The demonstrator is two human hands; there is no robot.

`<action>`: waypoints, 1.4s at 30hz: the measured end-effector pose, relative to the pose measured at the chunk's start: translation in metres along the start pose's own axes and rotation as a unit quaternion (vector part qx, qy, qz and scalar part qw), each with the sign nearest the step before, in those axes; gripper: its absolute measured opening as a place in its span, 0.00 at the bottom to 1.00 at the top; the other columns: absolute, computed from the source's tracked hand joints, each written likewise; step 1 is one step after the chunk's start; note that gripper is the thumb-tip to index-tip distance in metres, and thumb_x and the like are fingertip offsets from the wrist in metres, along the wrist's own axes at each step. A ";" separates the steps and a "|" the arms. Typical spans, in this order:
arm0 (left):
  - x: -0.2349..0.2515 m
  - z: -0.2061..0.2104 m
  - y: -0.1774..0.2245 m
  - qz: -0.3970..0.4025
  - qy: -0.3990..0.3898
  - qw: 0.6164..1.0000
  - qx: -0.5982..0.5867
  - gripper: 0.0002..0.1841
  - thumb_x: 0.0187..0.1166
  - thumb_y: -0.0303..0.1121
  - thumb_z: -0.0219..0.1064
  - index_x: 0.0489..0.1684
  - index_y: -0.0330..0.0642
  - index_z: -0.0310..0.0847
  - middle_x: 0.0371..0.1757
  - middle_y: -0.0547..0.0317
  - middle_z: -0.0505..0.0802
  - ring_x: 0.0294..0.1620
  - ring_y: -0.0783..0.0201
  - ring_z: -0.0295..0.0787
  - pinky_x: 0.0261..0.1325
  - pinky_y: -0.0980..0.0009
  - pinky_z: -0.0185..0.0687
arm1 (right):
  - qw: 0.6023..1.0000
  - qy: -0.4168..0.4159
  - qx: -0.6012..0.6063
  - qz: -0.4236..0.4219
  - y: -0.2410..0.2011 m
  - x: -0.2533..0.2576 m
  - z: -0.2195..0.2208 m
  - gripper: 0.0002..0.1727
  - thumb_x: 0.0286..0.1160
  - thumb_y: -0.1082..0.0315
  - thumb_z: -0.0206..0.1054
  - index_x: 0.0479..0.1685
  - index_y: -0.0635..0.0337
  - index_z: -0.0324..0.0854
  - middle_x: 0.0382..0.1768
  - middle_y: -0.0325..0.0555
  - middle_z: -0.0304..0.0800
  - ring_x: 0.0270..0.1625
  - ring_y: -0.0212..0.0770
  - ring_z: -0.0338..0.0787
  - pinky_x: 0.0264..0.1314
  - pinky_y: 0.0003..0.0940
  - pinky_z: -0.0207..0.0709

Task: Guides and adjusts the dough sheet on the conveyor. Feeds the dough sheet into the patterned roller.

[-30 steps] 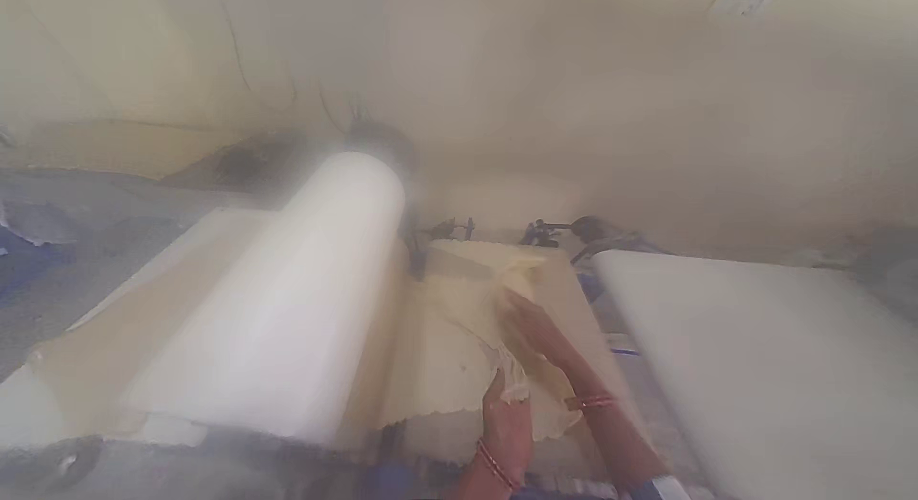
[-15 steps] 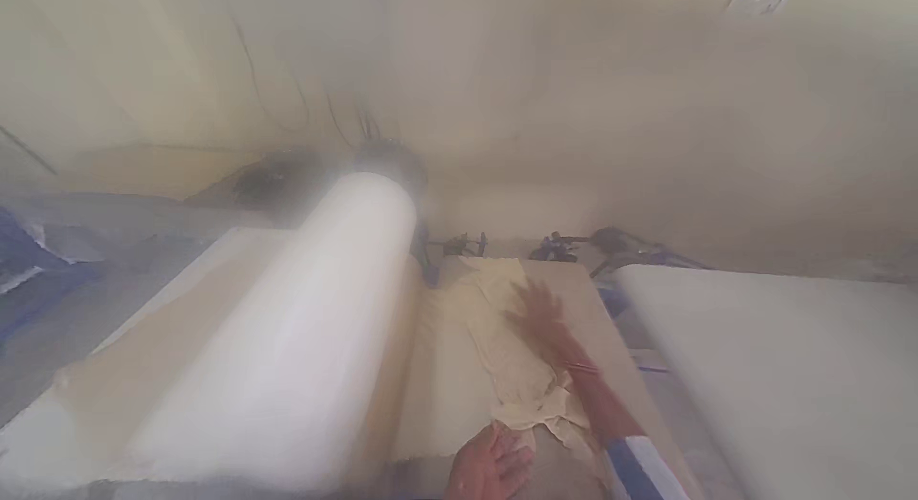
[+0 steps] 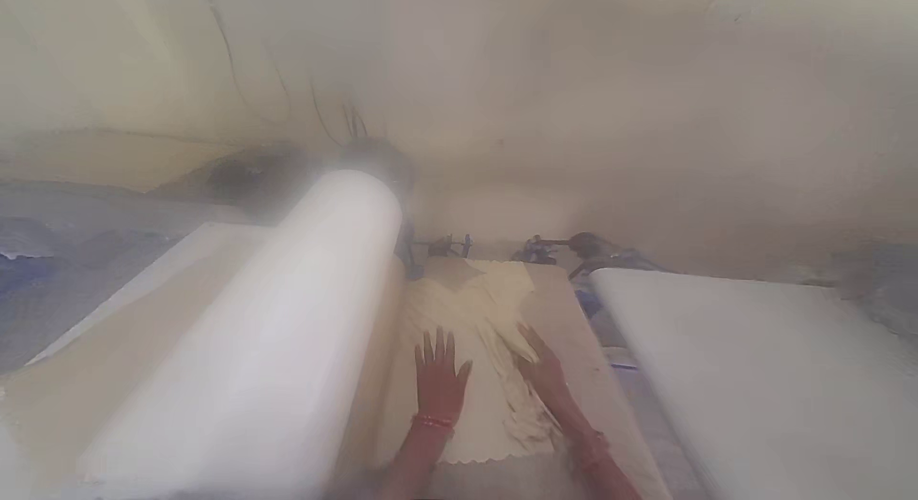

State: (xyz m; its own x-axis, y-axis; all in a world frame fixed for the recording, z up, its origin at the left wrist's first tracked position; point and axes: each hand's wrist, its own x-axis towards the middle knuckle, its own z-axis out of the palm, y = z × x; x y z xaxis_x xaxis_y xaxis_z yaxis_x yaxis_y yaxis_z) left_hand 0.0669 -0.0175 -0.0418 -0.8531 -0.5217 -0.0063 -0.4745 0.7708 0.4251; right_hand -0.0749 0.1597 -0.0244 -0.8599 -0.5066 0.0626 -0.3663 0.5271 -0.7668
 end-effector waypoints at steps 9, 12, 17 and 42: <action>0.000 -0.030 0.007 -0.101 0.096 0.713 -0.687 0.29 0.96 0.39 0.35 0.89 0.30 0.57 0.90 0.41 0.67 0.91 0.57 0.61 0.91 0.62 0.54 | 0.967 -0.191 0.019 -0.166 -0.122 0.005 0.027 0.21 0.80 0.65 0.65 0.69 0.63 0.85 0.74 0.56 0.84 0.77 0.50 0.83 0.80 0.48 0.75; -0.008 -0.023 0.000 -0.039 0.074 0.816 -0.573 0.27 0.92 0.35 0.51 0.87 0.30 0.61 0.89 0.40 0.68 0.91 0.54 0.63 0.92 0.60 0.57 | 0.988 0.047 -0.120 -0.088 -0.057 0.069 -0.017 0.30 0.82 0.48 0.64 0.75 0.60 0.81 0.78 0.58 0.80 0.83 0.56 0.76 0.86 0.58 0.65; -0.023 -0.019 0.010 0.018 0.098 0.959 -0.265 0.39 0.75 0.60 0.65 0.87 0.54 0.70 0.92 0.35 0.60 0.92 0.26 0.47 0.89 0.29 0.40 | 0.958 0.094 -0.229 0.146 0.034 0.142 -0.005 0.62 0.69 0.18 0.49 0.96 0.58 0.49 0.93 0.72 0.42 0.94 0.76 0.40 0.87 0.82 0.25; -0.045 -0.005 0.073 0.049 -0.115 0.977 -0.170 0.31 0.82 0.40 0.66 0.86 0.44 0.69 0.85 0.38 0.72 0.88 0.38 0.63 0.85 0.37 0.55 | 0.995 -0.094 0.017 0.039 -0.025 0.005 -0.001 0.44 0.80 0.46 0.63 0.92 0.61 0.57 0.93 0.58 0.54 0.95 0.51 0.52 0.97 0.55 0.33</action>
State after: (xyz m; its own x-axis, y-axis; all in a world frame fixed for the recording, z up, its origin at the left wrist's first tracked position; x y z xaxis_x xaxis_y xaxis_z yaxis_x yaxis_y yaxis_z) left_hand 0.0715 0.0602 -0.0056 -0.9358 -0.3247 -0.1372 -0.3214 0.6264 0.7102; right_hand -0.0704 0.1447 -0.0037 -0.8027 -0.5851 -0.1158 -0.2860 0.5479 -0.7861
